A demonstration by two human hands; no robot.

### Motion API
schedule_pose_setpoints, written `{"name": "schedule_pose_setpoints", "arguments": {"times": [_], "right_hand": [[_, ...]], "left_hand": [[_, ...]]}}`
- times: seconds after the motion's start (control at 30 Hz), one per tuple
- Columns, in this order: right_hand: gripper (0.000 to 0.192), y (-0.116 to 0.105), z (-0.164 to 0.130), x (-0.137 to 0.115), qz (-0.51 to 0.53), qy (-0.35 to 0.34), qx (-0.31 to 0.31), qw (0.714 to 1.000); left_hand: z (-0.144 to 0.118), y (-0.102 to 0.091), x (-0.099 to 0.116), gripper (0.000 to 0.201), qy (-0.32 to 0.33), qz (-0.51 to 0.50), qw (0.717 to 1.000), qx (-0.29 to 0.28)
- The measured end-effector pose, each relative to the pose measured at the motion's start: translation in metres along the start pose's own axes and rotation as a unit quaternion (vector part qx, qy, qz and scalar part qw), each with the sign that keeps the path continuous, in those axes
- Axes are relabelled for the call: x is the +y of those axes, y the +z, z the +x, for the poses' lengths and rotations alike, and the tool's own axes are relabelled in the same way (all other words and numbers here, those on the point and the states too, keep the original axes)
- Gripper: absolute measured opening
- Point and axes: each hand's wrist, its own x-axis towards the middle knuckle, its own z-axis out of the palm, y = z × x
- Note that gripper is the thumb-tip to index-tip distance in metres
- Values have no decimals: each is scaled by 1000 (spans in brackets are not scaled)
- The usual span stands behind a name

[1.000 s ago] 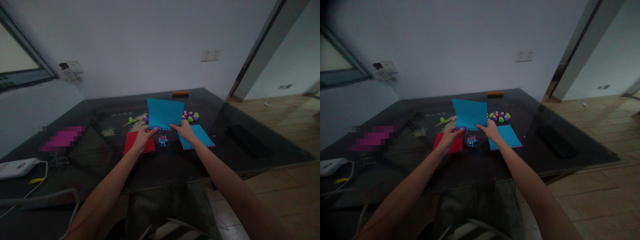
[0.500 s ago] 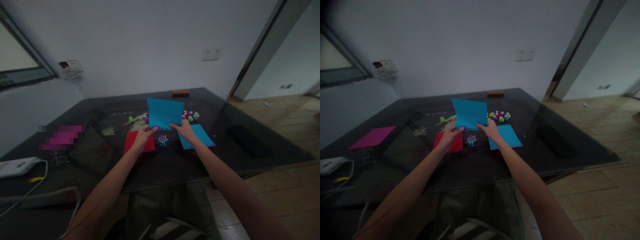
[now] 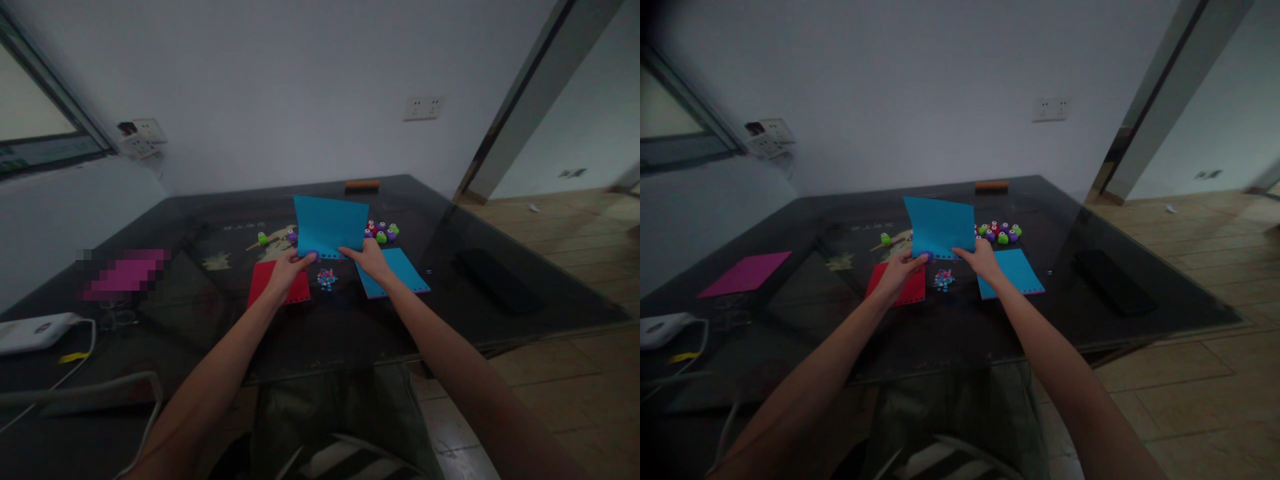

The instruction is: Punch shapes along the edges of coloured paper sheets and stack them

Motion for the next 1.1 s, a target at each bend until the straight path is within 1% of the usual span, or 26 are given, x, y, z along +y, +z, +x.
{"name": "schedule_pose_setpoints", "arguments": {"times": [0.27,0.5,0.63,0.83,1.0,1.1], "right_hand": [[26,0,1,0,-13,4,-4,1000],[24,1,1,1,-11,-10,-5,1000],[27,1,2,3,-14,-8,1,1000],[26,1,1,3,-5,-18,-3,1000],[28,1,1,2,-6,2,-6,1000],[30,1,1,2,-1,-12,-7,1000]], "left_hand": [[1,0,-1,30,0,-4,1000,3],[0,2,2,27,8,-29,1000,-6],[1,2,1,26,5,-29,1000,1],[1,3,2,25,8,-23,1000,8],[0,4,2,27,16,-25,999,15],[1,4,0,27,22,-28,999,17]]}}
